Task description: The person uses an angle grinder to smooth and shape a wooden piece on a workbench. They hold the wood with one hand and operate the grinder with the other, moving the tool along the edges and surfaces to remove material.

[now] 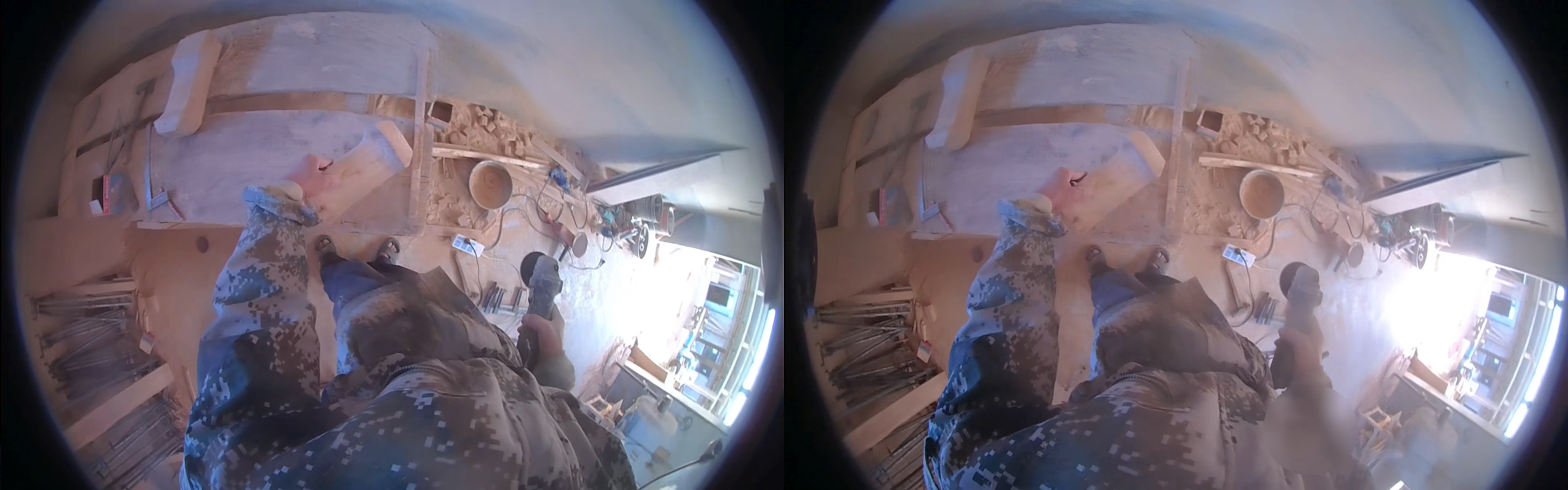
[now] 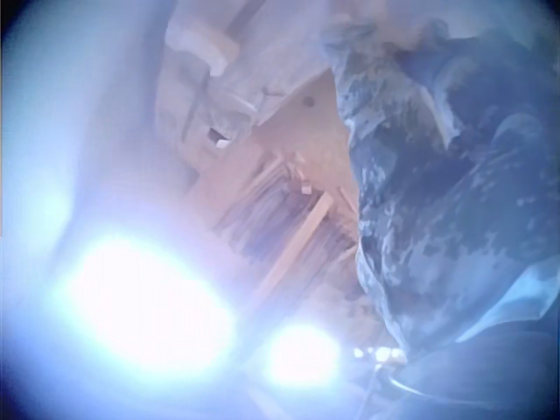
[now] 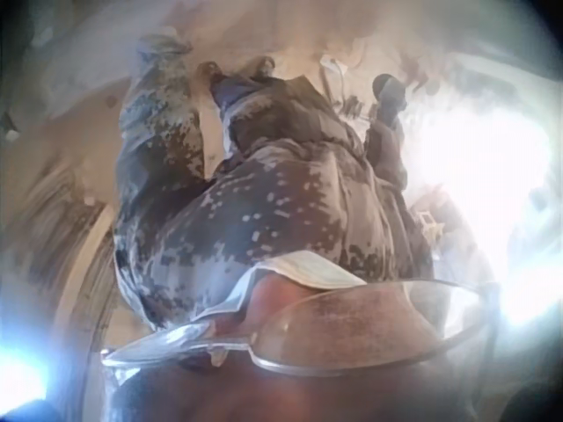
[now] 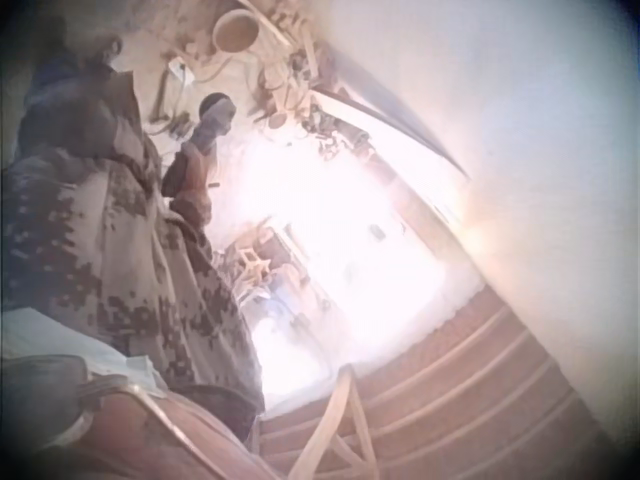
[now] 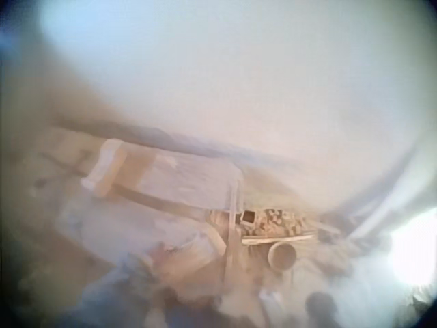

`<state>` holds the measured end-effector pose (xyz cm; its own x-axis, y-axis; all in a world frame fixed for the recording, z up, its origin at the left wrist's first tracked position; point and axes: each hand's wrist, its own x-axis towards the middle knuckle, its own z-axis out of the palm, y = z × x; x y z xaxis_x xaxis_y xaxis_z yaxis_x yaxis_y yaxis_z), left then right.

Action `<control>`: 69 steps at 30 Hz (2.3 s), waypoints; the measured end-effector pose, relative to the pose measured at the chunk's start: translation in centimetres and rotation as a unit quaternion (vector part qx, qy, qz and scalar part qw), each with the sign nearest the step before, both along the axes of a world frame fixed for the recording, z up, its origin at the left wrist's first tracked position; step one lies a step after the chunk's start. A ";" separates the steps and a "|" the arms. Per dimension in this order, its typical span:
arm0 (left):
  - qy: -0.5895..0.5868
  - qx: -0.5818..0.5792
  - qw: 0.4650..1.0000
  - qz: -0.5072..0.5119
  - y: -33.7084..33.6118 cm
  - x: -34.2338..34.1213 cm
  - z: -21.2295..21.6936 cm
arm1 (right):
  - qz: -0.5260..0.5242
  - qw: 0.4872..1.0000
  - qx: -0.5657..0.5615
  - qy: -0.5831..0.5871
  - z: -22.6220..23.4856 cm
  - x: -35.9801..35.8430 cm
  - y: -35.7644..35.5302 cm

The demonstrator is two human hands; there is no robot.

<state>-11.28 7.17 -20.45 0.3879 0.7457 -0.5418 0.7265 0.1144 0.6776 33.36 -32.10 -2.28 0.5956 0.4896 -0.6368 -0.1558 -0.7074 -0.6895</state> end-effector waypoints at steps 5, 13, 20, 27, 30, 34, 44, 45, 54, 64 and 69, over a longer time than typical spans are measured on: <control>0.142 0.260 0.955 -0.002 -5.7 1.2 4.8 | -0.002 1.000 0.002 -0.007 -1.0 -0.1 0.0; 0.127 0.307 0.943 0.029 -9.8 -5.9 3.5 | 0.032 0.999 -0.001 -0.030 -3.1 -1.3 0.7; 0.044 0.358 0.932 0.019 -4.5 -9.0 2.4 | 0.084 0.995 0.046 -0.015 -3.0 -5.8 5.4; -0.110 0.290 0.838 0.449 -12.9 -7.4 -3.3 | 0.175 0.984 0.027 -0.012 -2.6 -15.0 10.9; -0.177 0.021 0.947 0.267 -17.7 -2.4 5.1 | 0.197 0.978 0.065 0.018 -3.5 -20.0 13.8; -0.443 -0.299 0.795 0.287 -18.6 3.2 9.4 | 0.182 0.973 0.118 0.083 -6.5 -26.4 17.3; -0.414 -0.392 0.763 0.306 -11.3 2.7 7.3 | 0.154 0.977 0.125 0.075 -8.7 -30.0 22.6; -0.415 -0.386 0.767 0.301 -11.1 2.6 7.2 | 0.150 0.978 0.129 0.072 -8.8 -30.1 22.6; -0.357 -0.371 0.804 0.298 -11.4 0.1 8.2 | 0.136 0.969 0.156 0.138 -9.0 -32.1 22.5; -0.329 -0.391 0.815 0.274 -10.1 2.3 8.1 | 0.137 0.975 0.139 0.102 -9.3 -30.3 22.9; -0.348 -0.340 0.818 0.307 -10.6 1.5 9.1 | 0.152 0.968 0.141 0.139 -8.3 -31.2 23.2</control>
